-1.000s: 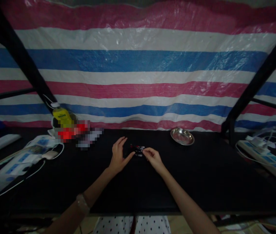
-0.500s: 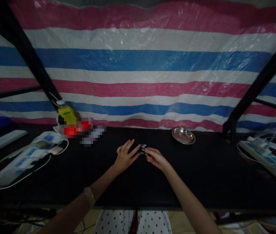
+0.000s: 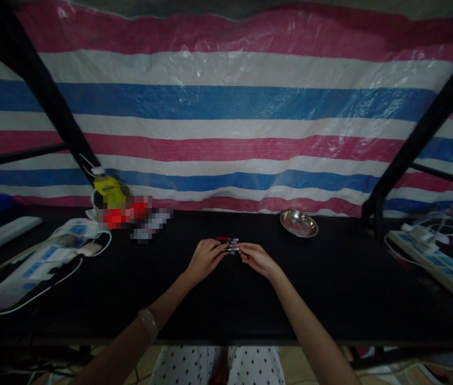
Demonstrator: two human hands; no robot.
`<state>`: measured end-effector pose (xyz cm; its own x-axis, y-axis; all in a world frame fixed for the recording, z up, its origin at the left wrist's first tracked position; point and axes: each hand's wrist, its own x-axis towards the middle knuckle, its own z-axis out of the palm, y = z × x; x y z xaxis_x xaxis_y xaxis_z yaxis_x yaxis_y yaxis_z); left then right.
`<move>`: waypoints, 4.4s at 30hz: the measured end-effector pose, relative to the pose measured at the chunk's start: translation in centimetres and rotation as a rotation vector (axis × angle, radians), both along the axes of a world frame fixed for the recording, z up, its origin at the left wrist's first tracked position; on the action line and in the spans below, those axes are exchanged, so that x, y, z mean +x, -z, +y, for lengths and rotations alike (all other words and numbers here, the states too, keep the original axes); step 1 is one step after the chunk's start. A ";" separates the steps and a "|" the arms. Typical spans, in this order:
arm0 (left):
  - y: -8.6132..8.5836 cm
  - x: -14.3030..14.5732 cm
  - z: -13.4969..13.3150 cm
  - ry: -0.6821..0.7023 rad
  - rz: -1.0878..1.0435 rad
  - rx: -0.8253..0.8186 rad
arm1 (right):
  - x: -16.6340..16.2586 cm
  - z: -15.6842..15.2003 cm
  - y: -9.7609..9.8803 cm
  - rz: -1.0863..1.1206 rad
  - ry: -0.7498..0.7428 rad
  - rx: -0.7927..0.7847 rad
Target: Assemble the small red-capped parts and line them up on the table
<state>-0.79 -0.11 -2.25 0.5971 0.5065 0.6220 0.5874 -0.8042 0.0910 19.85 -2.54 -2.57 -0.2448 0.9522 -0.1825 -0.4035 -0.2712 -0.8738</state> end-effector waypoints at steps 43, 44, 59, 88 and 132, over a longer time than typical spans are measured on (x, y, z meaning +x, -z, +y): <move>-1.1 0.1 -0.9 0.084 0.049 -0.215 | 3.0 1.9 3.7 -1.109 0.552 0.628; -1.1 0.1 -0.9 0.084 0.045 -0.215 | 2.9 1.9 3.7 -1.118 0.554 0.636; -0.8 0.0 -0.7 0.071 0.027 -0.188 | 2.0 0.6 2.5 -1.236 0.563 0.749; 0.1 0.1 -0.1 -0.201 -0.213 -0.127 | -0.4 0.2 1.6 -0.761 0.343 0.598; -0.1 0.2 -0.2 -0.050 0.013 -0.193 | -0.1 -0.5 0.2 -0.044 0.152 0.092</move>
